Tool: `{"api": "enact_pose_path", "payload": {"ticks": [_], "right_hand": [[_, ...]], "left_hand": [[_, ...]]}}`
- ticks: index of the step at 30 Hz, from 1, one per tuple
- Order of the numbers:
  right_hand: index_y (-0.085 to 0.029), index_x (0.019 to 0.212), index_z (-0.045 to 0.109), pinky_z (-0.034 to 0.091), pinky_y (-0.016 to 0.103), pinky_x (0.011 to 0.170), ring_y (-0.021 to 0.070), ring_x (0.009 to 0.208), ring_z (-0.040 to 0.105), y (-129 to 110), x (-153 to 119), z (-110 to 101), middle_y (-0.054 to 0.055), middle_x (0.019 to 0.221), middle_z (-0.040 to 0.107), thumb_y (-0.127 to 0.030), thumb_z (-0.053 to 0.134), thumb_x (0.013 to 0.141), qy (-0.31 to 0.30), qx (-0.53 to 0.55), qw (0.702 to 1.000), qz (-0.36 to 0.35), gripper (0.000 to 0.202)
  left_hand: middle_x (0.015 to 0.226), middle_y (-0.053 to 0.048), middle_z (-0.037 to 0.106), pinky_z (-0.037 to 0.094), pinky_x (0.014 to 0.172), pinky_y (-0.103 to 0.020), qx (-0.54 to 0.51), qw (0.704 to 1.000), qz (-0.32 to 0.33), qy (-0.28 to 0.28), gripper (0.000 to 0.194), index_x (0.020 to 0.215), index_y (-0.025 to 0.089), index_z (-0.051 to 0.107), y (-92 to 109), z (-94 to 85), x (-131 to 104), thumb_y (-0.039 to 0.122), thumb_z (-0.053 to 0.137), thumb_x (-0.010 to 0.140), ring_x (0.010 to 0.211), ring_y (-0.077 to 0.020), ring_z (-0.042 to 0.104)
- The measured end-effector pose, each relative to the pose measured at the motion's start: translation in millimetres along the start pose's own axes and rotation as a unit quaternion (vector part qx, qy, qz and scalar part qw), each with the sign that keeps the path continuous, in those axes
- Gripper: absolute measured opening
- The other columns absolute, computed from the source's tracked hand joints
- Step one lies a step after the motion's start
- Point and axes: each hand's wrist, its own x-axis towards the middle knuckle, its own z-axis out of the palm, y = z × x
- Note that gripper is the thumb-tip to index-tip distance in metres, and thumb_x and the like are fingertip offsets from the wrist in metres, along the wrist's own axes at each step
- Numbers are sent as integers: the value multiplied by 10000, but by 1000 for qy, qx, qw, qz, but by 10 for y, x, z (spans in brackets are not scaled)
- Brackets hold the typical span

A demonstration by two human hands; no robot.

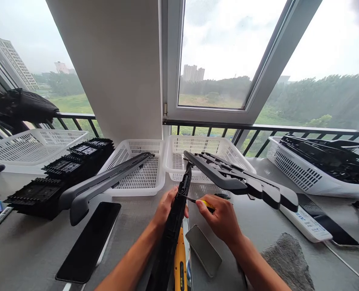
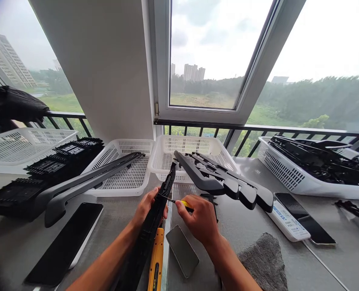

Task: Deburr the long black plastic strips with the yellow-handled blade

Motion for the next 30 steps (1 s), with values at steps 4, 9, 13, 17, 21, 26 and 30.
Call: {"api": "enact_pose_path", "payload": {"ticks": [4,9,13,17,21,26,30], "right_hand": [[-220,685,639,348,280,637,149,616,561,-10,-9,-9,-1,641,647,-521,495,1088,3,2,1000,0,523],[-218,723,680,356,285,654,159,647,598,-7,-23,10,13,682,689,-512,503,1086,-6,4,1000,-2,500],[-213,707,676,348,283,649,152,637,592,-11,-16,11,8,674,682,-513,517,1081,-16,12,1000,-2,504],[-214,729,693,363,282,642,155,628,578,-35,-13,-8,8,670,673,-530,514,1081,-15,37,999,7,506],[-216,761,703,393,280,660,164,659,603,-69,-25,9,14,711,692,-530,514,1095,8,62,998,11,495],[-219,803,730,414,286,704,171,708,643,-110,-49,45,19,760,716,-487,516,1113,-6,74,997,-14,462],[-221,805,738,426,287,705,182,719,660,-127,-50,42,31,772,734,-475,524,1102,11,62,998,-12,446]], "left_hand": [[499,-17,658,311,406,-232,-2,1000,-4,19,556,876,215,600,18,-9,5,770,613,902,362,-123,446],[496,-12,670,326,405,-234,-3,1000,6,24,572,927,224,599,40,-6,-1,793,625,872,357,-131,452],[510,3,662,335,426,-227,-14,999,20,25,533,937,221,607,41,12,-15,753,622,912,367,-118,443],[520,0,649,343,435,-236,-16,999,33,25,524,897,224,603,36,29,-28,746,609,939,396,-128,471],[517,-6,639,341,443,-243,11,999,38,20,535,869,222,600,36,53,-47,749,577,961,421,-132,458],[514,11,622,361,466,-239,12,999,47,22,540,867,228,589,12,69,-45,763,599,940,445,-132,457],[517,7,617,367,470,-237,4,999,43,19,556,828,225,587,-7,62,-27,770,606,935,455,-128,462]]}}
